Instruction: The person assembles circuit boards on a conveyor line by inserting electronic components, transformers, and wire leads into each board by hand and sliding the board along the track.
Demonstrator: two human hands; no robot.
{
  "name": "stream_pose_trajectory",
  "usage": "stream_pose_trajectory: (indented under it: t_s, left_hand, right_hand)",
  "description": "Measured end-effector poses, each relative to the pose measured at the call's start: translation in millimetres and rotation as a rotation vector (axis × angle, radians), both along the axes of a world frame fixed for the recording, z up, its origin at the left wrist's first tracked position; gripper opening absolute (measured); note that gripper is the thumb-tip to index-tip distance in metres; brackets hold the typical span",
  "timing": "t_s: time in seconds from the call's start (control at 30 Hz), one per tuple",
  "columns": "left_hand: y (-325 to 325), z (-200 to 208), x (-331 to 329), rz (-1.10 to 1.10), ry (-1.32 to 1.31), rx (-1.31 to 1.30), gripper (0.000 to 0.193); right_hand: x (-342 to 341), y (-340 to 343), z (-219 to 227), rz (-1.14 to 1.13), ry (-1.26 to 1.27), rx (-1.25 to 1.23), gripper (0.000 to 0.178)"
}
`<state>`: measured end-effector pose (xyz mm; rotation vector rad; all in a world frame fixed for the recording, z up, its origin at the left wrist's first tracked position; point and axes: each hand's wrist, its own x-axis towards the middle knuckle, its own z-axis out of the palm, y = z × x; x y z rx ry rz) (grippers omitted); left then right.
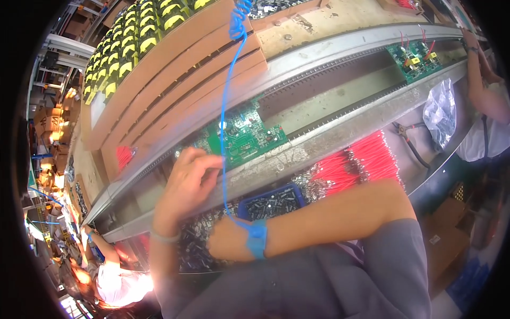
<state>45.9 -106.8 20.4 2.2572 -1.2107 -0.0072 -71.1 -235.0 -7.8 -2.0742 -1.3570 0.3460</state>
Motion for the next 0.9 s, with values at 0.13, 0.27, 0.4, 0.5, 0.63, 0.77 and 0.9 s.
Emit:
stream_pose_trajectory:
  t_s: [0.13, 0.27, 0.4, 0.5, 0.63, 0.77, 0.9]
  left_hand:
    - [1.0, -4.6, -2.0, -0.008, 0.002, 0.003, 0.037]
    - [1.2, -3.7, -1.7, 0.015, 0.015, -0.013, 0.038]
    - [1.2, -4.0, 1.7, -0.01, -0.02, 0.014, 0.038]
    - [-0.1, 0.0, -0.2, -0.009, -0.071, 0.087, 0.038]
    - [-7.5, 4.7, -5.9, 0.001, -0.179, 0.133, 0.033]
    - [-1.8, 8.1, -11.6, 0.006, -0.194, 0.144, 0.029]
    - [8.0, 5.8, -22.9, 0.062, -0.224, 0.123, 0.03]
  right_hand:
    - [0.8, -4.0, 2.4, -0.009, 0.13, 0.055, 0.017]
    - [5.8, -5.6, 5.1, -0.036, 0.158, 0.108, 0.017]
    - [9.9, -4.7, 4.9, -0.003, 0.152, 0.069, 0.019]
    - [11.2, -2.1, 1.3, -0.01, 0.143, 0.07, 0.02]
    - [4.0, 1.4, -3.4, -0.031, 0.086, 0.049, 0.02]
    - [-8.0, 9.4, -1.6, -0.084, 0.031, -0.035, 0.02]
    - [-7.2, 11.2, -1.2, -0.078, 0.044, -0.048, 0.025]
